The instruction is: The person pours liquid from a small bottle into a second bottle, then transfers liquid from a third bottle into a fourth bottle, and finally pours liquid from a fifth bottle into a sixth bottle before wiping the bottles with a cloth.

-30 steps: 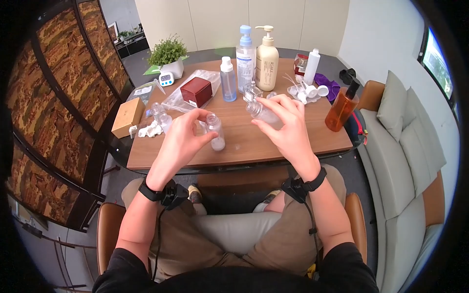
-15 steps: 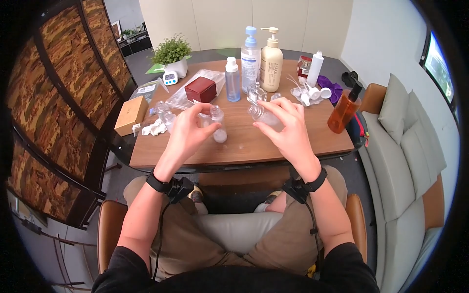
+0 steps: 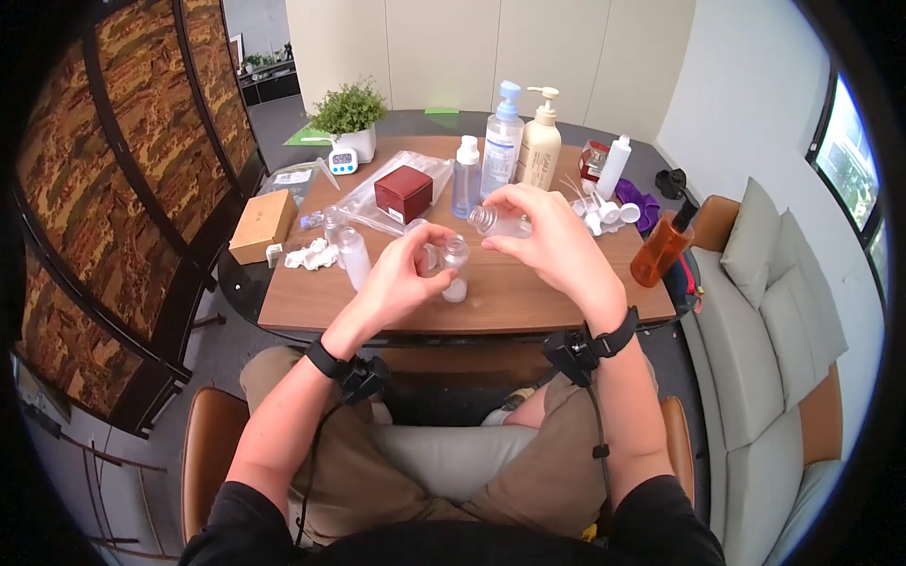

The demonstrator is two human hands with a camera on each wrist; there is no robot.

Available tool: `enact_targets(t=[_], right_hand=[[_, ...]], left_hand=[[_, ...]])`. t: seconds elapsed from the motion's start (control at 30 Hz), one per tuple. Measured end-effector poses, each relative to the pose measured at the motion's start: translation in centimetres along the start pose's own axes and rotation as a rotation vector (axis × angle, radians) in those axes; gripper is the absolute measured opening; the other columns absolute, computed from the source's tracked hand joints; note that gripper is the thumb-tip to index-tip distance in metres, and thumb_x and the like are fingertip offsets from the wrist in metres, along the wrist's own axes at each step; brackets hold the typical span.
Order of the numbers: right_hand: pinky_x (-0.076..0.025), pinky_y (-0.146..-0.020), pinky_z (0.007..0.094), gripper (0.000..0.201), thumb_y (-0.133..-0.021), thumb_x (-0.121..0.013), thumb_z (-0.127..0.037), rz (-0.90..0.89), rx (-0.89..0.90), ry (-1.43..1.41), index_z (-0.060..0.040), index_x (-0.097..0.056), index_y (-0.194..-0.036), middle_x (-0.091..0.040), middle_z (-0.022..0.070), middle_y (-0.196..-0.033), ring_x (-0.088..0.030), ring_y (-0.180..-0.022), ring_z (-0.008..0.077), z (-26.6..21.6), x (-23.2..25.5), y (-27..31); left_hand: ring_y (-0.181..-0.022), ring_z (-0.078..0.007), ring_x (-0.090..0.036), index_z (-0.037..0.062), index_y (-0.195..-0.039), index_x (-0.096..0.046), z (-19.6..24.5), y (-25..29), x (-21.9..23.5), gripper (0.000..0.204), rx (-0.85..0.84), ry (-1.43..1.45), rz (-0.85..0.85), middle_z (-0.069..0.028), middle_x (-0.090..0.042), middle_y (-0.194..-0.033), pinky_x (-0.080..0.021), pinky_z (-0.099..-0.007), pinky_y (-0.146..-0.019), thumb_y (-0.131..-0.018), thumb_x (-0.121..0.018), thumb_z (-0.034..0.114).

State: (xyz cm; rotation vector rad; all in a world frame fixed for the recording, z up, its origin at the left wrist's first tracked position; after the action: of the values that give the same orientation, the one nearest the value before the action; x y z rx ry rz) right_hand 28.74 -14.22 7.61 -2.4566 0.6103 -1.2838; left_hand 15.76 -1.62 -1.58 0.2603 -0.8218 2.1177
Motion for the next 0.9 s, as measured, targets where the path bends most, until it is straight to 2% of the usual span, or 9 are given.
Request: enact_targets(t=[0.13,0.17,0.2,0.3,0.6,0.83,0.9], right_hand=[[-0.051,-0.107,0.0458,0.041,-0.087,-0.092,-0.017,0.068,-0.012,-0.048,-0.0082,-0.077,-0.125,-0.077,0.0125,-0.121,-0.070,-0.115,0.0323,0.4,-0.5,0.2],[-0.049,-0.109,0.0450,0.041,-0.087,-0.092,-0.016,0.097,0.029,0.047,-0.0082,-0.077,-0.125,-0.077,0.0117,-0.121,-0.068,-0.116,0.0324,0.4,-0.6,0.4],[-0.048,-0.110,0.0443,0.041,-0.086,-0.091,-0.015,0.124,0.064,0.141,-0.0082,-0.077,-0.125,-0.077,0.0110,-0.122,-0.067,-0.117,0.0325,0.2,-0.7,0.6],[-0.044,-0.112,0.0425,0.042,-0.086,-0.091,-0.015,0.089,0.082,0.125,-0.0091,-0.078,-0.125,-0.076,0.0083,-0.122,-0.064,-0.118,0.0324,0.2,-1.2,0.7],[-0.042,-0.114,0.0429,0.043,-0.087,-0.088,-0.014,0.143,0.072,0.114,-0.0100,-0.078,-0.129,-0.073,0.0056,-0.120,-0.058,-0.120,0.0329,0.3,-1.3,1.7],[-0.041,-0.115,0.0428,0.041,-0.088,-0.087,-0.008,0.179,0.147,0.160,-0.0102,-0.080,-0.129,-0.072,0.0051,-0.118,-0.058,-0.121,0.0309,-0.2,-0.8,2.2],[-0.040,-0.115,0.0427,0.041,-0.088,-0.087,-0.007,0.185,0.140,0.168,-0.0098,-0.080,-0.128,-0.072,0.0050,-0.118,-0.060,-0.120,0.0300,-0.2,-0.8,2.1]], left_hand=[[-0.067,-0.0058,-0.042,0.0007,-0.134,-0.069,0.2,0.4,-0.2,0.052,0.017,0.060,0.019,0.0005,-0.063,-0.092,-0.040,-0.0286,-0.060,-0.090,-0.092,0.018],[-0.066,-0.0052,-0.040,0.0012,-0.132,-0.071,0.1,0.5,0.0,0.051,0.021,0.064,0.026,0.0026,-0.058,-0.085,-0.038,-0.0288,-0.059,-0.090,-0.093,0.019],[-0.066,-0.0052,-0.040,0.0012,-0.132,-0.071,0.0,0.5,0.1,0.051,0.028,0.057,0.025,0.0026,-0.058,-0.085,-0.038,-0.0288,-0.059,-0.090,-0.093,0.019],[-0.063,-0.0044,-0.035,0.0014,-0.128,-0.072,-0.1,0.6,0.1,0.045,0.038,0.067,0.046,0.0059,-0.047,-0.072,-0.031,-0.0299,-0.056,-0.093,-0.093,0.019],[-0.062,-0.0012,-0.032,0.0018,-0.127,-0.072,0.2,0.5,-0.3,0.037,0.116,0.091,0.029,0.0098,-0.044,-0.069,-0.025,-0.0274,-0.055,-0.096,-0.089,0.012],[-0.059,0.0013,-0.029,0.0025,-0.128,-0.072,0.2,0.5,-0.3,0.036,0.143,0.095,0.008,0.0117,-0.043,-0.069,-0.021,-0.0267,-0.054,-0.097,-0.088,0.011],[-0.060,-0.0020,-0.038,0.0017,-0.132,-0.071,-0.5,0.6,-0.5,0.045,0.190,0.095,-0.033,0.0022,-0.067,-0.089,-0.035,-0.0286,-0.054,-0.095,-0.089,0.017]])
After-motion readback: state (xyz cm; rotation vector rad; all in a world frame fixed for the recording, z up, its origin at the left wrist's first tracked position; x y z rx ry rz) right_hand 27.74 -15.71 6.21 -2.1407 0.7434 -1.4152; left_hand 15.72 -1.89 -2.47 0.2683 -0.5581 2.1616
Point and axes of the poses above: each hand's wrist, its own y-axis away from the middle knuckle, its own x-axis out of the back of the hand, z = x × y, the point moved 10 cm from there along -y, towards the middle knuckle
